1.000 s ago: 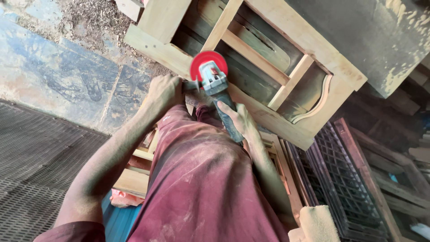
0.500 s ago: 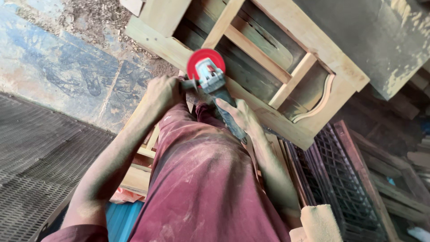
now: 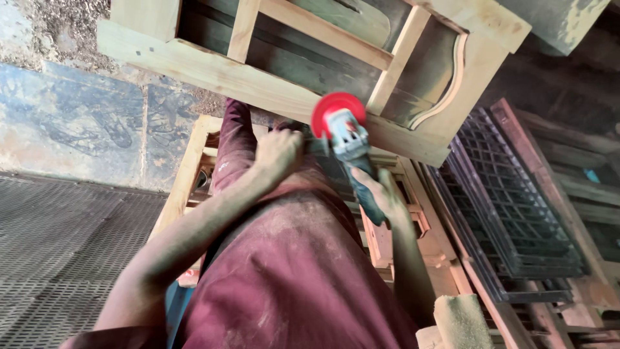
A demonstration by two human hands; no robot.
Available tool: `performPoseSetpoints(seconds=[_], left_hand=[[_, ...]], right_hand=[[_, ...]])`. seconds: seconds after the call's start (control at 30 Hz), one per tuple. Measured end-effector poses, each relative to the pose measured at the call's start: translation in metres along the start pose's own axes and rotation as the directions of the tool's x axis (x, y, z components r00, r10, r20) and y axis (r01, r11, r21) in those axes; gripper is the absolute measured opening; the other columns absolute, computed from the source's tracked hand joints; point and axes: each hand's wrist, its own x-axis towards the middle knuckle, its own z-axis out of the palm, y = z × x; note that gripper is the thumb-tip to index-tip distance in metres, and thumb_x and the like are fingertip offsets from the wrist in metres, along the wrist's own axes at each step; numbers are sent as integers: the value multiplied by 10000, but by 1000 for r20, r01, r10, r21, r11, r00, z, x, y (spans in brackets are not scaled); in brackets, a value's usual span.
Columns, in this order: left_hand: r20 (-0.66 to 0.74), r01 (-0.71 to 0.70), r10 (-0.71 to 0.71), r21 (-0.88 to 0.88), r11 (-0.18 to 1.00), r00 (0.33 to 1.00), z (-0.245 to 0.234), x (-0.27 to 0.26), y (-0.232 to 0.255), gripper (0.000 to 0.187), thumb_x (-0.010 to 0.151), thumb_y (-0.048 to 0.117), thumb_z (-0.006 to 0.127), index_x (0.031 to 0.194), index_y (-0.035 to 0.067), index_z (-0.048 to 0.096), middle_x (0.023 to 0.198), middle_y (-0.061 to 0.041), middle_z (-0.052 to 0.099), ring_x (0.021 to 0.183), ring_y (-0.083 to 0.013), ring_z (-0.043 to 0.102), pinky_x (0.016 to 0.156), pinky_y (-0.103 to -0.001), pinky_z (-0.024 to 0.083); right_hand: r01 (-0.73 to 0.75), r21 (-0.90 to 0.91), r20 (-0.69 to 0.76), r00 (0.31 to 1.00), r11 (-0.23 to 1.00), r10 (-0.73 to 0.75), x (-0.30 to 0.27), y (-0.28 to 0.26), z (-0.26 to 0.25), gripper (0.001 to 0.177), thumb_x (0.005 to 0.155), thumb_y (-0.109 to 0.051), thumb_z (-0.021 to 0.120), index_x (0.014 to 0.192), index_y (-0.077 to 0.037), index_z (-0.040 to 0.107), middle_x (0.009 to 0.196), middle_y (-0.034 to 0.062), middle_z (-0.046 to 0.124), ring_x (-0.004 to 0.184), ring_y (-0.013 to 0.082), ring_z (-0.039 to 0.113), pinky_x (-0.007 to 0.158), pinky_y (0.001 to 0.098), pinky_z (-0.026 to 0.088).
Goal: The person uses an angle grinder with a sanding disc to smooth the edges and surfaces of a wooden frame. The camera is extremely shaky, but the person is seen moving the tool along the wood's contours.
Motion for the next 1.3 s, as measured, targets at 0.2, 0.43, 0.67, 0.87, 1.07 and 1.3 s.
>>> performPoseSetpoints(seconds=[0.2,0.43,0.67,0.87,1.07,1.3], left_hand=[[59,32,-25,-107,994,998,9,-7,2,221,846,297,686,867,77,682,739,-167,711,696,-359,712,593,-478,559],[-187,311,-299,38,950,936,-38,-84,-104,166,929,245,675,876,91,644,714,-135,670,553,-299,648,518,-448,531],[-45,425,-424,44,904,905,-59,-82,-108,147,928,175,637,815,81,640,651,-135,675,490,-283,648,515,-437,523],[151,27,-51,153,988,987,-5,-25,-7,123,853,123,615,950,61,658,743,-143,714,646,-312,720,560,-459,554],[154,-203,209,-56,978,966,79,29,120,151,870,115,584,992,89,669,859,-139,739,787,-325,734,645,-468,574],[408,-414,328,143,899,852,132,64,170,207,902,189,612,1084,115,679,994,-101,731,924,-278,722,722,-438,575]], right_hand=[[-45,-26,-25,999,999,44,-7,-2,-1,490,876,-467,740,921,20,702,710,115,680,572,189,665,511,331,519],[125,-488,211,977,864,-22,38,-102,98,708,796,-646,648,1090,-9,746,849,164,765,763,262,759,710,394,579],[67,-489,219,974,870,48,39,-99,106,743,789,-669,645,1087,9,710,866,194,780,770,295,790,684,407,605],[75,-206,74,995,976,-61,-6,-1,4,644,831,-666,621,1055,-74,740,744,65,701,607,184,651,541,369,521],[-237,324,-205,927,916,313,-67,105,-89,474,887,-451,748,1010,1,679,676,82,627,525,201,595,466,355,470],[-35,531,-280,936,847,214,-87,147,-130,429,901,-391,728,1089,-7,690,757,55,659,580,158,650,513,305,550]])
